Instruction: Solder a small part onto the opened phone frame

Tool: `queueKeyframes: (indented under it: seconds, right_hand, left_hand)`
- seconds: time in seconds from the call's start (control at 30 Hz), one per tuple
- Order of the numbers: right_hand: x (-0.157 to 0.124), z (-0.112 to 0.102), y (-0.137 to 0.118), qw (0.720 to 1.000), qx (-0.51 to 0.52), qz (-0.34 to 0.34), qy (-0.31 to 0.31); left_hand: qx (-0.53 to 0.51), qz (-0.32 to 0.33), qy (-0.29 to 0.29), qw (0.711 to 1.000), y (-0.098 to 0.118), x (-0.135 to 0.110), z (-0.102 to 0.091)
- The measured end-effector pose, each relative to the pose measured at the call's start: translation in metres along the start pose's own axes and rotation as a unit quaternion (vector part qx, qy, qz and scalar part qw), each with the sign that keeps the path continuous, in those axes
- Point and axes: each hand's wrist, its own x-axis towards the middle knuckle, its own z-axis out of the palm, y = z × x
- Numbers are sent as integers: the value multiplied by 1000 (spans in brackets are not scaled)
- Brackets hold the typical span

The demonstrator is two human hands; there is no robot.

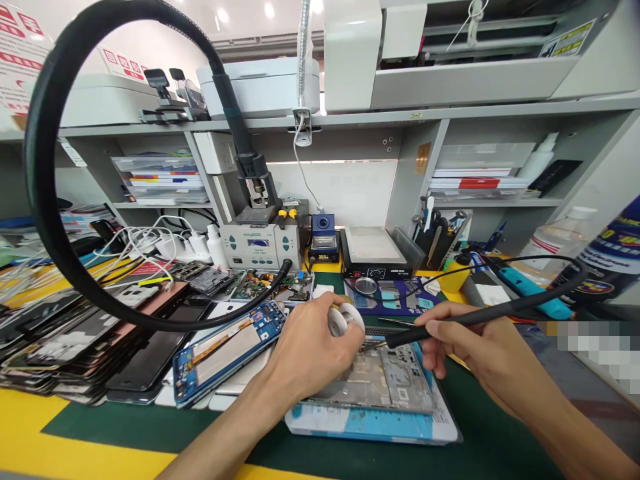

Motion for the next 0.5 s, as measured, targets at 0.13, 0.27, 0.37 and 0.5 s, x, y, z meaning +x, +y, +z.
queueKeyframes:
  seconds: [0.13, 0.27, 0.37, 0.5]
  right_hand:
    - [0, 0, 0, 1000, -2, -2, 0]
    - [0, -1, 1, 1000, -6, -5, -2]
    - [1, -1, 1, 1000, -3, -2, -1]
    - [1, -1, 2, 1000, 0, -5, -3]
  left_hand:
    - [0, 4, 1, 1000, 0, -1, 1]
    - [2, 12, 4, 1000, 1, -1, 1]
    - [5, 18, 5, 1000, 1, -2, 2]
    - [14, 25, 5, 1000, 1, -3, 1]
